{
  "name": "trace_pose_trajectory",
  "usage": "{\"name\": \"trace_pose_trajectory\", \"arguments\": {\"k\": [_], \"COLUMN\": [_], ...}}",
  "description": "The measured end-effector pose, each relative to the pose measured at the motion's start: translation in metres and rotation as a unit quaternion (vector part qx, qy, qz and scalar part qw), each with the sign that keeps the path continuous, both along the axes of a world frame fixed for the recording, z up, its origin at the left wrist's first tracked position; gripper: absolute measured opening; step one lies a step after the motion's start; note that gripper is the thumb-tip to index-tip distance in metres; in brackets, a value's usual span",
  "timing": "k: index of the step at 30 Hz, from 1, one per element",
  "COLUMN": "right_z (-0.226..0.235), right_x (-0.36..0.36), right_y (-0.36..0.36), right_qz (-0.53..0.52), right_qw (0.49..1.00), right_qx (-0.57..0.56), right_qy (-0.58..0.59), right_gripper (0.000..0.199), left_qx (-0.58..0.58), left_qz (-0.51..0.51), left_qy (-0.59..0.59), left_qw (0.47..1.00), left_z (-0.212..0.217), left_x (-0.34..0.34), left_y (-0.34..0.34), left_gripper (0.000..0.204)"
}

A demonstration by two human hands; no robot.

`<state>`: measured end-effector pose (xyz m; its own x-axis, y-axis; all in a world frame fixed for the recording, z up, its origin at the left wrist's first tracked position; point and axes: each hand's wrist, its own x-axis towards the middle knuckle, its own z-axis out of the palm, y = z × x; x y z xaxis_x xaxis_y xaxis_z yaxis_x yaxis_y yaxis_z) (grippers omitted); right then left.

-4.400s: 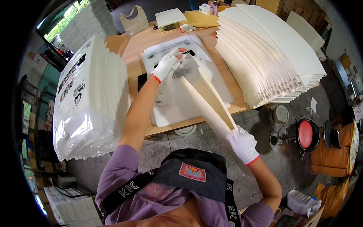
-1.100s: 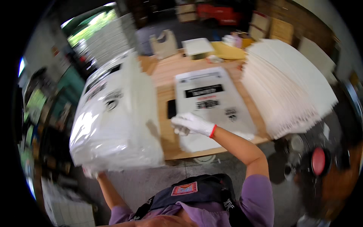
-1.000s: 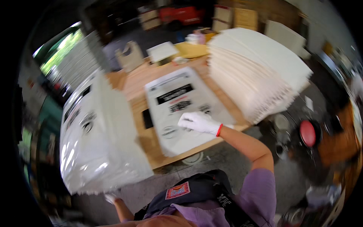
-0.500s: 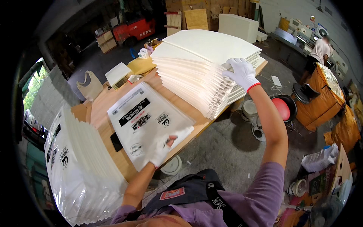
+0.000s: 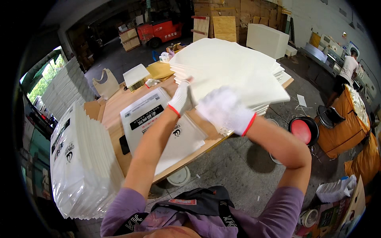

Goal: The person picks up large white paper sheets one at a time and slides them into a large plastic bag, then moves the filled bag to a stack.

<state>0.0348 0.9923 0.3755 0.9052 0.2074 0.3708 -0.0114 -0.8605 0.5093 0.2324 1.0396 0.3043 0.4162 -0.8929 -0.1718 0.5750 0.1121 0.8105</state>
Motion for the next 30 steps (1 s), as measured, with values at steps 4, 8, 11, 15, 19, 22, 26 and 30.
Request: {"name": "trace_pose_trajectory", "arguments": {"k": [4, 8, 11, 15, 19, 22, 26, 30], "right_z": [0.018, 0.002, -0.067, -0.143, -0.224, -0.297, -0.278, -0.251], "right_x": [-0.038, -0.083, -0.082, -0.034, 0.012, 0.043, 0.068, 0.073], "right_y": [-0.009, -0.074, -0.087, -0.056, -0.014, 0.017, 0.052, 0.074], "right_qz": [0.138, -0.286, -0.008, 0.089, 0.061, 0.007, -0.185, -0.206], "right_qw": [0.957, 0.876, 0.695, 0.449, 0.415, 0.528, 0.668, 0.724], "right_qx": [0.245, 0.388, 0.718, 0.888, 0.908, 0.848, 0.708, 0.648], "right_qy": [-0.071, 0.011, -0.034, -0.035, 0.010, 0.054, 0.130, 0.116], "right_gripper": [0.041, 0.048, 0.053, 0.046, 0.040, 0.045, 0.078, 0.079], "left_qx": [0.115, 0.119, 0.104, 0.145, 0.275, 0.326, 0.303, 0.372], "left_qz": [-0.059, -0.013, -0.035, -0.084, -0.163, -0.162, -0.069, -0.061], "left_qy": [-0.152, -0.093, -0.100, -0.201, -0.451, -0.412, -0.303, -0.515], "left_qw": [0.980, 0.988, 0.989, 0.965, 0.834, 0.835, 0.901, 0.770], "left_z": [-0.023, -0.010, -0.014, -0.085, -0.166, -0.211, -0.183, -0.188], "left_x": [0.045, 0.047, 0.040, 0.077, 0.111, 0.079, -0.008, -0.069], "left_y": [0.044, 0.150, 0.195, 0.244, 0.281, 0.267, 0.229, 0.196], "left_gripper": [0.025, 0.034, 0.039, 0.036, 0.023, 0.025, 0.082, 0.111]}}
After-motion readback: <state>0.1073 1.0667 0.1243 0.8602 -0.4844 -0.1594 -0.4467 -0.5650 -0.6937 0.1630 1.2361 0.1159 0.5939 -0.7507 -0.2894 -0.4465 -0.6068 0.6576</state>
